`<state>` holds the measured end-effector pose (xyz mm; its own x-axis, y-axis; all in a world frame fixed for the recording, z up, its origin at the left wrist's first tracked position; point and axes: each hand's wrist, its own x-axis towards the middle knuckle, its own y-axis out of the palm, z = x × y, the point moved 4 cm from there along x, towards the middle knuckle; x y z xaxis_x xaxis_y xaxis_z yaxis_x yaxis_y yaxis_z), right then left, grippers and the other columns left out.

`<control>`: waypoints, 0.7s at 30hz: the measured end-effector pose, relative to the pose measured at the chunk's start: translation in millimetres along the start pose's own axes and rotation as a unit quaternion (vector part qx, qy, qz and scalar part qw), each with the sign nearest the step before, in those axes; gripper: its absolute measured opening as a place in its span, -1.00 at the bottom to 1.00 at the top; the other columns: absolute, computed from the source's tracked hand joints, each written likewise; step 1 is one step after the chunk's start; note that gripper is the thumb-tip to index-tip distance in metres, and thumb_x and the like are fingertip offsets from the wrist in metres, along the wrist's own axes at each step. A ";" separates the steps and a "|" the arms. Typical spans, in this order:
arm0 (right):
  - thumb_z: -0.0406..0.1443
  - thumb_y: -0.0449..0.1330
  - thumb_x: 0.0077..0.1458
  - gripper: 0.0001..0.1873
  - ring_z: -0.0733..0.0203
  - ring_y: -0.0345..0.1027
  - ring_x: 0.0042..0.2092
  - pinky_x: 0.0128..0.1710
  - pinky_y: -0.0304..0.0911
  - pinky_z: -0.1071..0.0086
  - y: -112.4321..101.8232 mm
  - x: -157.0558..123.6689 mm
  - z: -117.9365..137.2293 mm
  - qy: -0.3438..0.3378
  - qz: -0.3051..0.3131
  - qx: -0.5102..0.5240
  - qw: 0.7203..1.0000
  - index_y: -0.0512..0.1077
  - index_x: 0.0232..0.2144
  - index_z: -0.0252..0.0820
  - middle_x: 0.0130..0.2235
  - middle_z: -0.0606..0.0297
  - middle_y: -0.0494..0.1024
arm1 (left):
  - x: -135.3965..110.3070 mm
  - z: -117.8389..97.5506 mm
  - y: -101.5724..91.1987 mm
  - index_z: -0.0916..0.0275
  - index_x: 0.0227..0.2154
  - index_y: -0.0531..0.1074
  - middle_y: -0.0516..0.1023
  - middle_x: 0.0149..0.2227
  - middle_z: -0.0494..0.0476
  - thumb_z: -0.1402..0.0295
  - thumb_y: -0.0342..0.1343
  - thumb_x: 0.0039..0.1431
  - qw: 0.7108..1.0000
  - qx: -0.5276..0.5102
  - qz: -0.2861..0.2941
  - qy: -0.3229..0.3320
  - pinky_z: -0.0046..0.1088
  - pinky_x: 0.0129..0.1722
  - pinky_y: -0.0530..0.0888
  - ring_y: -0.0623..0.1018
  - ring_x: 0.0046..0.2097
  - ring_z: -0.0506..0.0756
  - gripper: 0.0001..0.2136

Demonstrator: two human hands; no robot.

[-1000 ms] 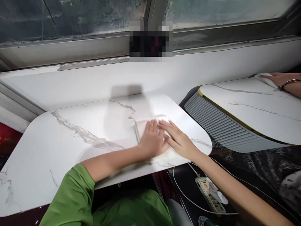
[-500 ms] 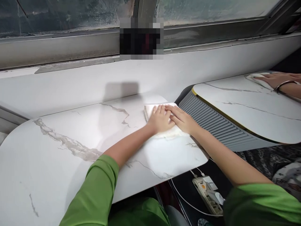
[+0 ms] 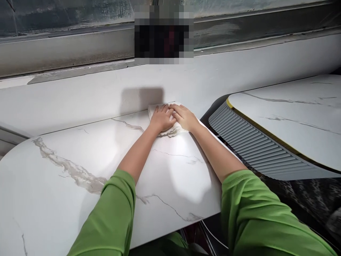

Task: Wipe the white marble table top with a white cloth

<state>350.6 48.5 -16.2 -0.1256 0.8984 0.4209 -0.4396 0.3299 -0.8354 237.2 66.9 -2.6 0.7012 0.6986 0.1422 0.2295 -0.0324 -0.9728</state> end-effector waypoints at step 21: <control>-0.25 -0.12 0.23 -0.42 0.02 0.03 0.29 0.24 0.03 -0.18 -40.7 -192.5 170.5 -0.046 0.047 0.003 0.998 -0.02 0.29 0.03 0.26 0.19 0.21 | -236.8 -88.3 -24.4 0.51 0.25 0.05 0.00 0.30 0.51 0.17 -0.17 0.28 0.996 -0.008 0.002 0.085 0.05 0.28 -0.11 -0.04 0.34 0.35 -0.41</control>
<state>241.1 -187.3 -3.0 -0.2473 0.8945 0.3725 -0.4267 0.2446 -0.8707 125.2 -160.8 3.7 0.8059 0.5676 0.1684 0.2366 -0.0480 -0.9704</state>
